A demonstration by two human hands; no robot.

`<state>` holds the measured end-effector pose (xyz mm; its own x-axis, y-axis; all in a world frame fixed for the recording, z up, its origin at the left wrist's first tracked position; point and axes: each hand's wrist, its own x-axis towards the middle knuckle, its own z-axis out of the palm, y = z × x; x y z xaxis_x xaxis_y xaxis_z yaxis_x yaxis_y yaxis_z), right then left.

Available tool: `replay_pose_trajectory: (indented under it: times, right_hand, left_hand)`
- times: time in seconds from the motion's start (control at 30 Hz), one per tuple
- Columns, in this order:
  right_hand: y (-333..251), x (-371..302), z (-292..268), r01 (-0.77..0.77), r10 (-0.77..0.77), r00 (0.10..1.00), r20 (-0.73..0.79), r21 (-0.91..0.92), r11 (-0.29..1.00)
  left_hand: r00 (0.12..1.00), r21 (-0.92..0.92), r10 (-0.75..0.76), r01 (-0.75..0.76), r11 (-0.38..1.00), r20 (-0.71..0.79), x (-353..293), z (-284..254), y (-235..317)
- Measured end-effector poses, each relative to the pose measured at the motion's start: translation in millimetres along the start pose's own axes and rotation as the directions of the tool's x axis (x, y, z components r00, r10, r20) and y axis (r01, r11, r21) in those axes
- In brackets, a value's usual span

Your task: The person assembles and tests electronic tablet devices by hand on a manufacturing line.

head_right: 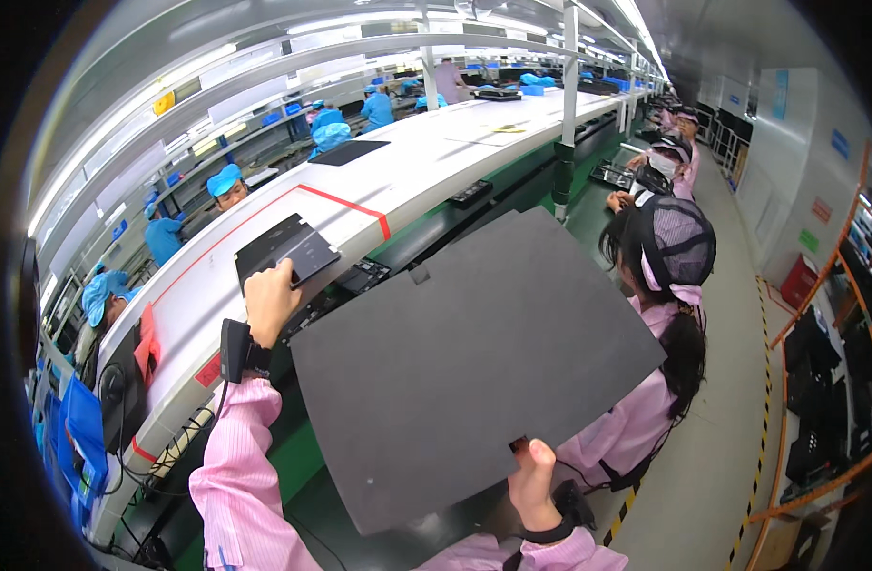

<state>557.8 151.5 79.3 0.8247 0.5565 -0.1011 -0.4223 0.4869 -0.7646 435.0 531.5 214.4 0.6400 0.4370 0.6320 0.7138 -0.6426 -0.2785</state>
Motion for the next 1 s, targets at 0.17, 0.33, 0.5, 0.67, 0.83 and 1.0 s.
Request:
replay_pose_trajectory:
  times: [0.17,0.33,0.5,0.67,0.83,1.0]
  right_hand:
    - [1,16,49,0.134,-0.134,0.991,0.001,0.038,0.990]
    - [-20,61,123,0.101,-0.120,0.978,0.169,0.113,0.988]
    - [9,90,231,-0.051,0.010,0.889,0.458,0.077,0.996]
    - [53,126,308,-0.260,0.235,0.778,0.582,-0.041,0.965]
    - [93,111,360,-0.382,0.449,0.571,0.688,-0.261,0.886]
    - [98,115,329,-0.113,0.429,0.392,0.814,-0.420,0.900]
  left_hand:
    - [0.979,-0.018,0.134,-0.138,0.990,-0.154,-9,-36,-33]
    - [0.868,-0.251,-0.084,-0.049,0.967,-0.490,-18,-112,-88]
    - [0.772,-0.026,-0.008,-0.011,1.000,-0.636,-41,-175,-112]
    - [0.775,0.044,0.030,-0.003,0.999,-0.632,-36,-187,-114]
    - [0.940,0.245,0.048,0.039,0.969,-0.338,-49,-144,-131]
    - [0.994,0.019,0.109,-0.109,0.994,0.010,-54,-82,-160]
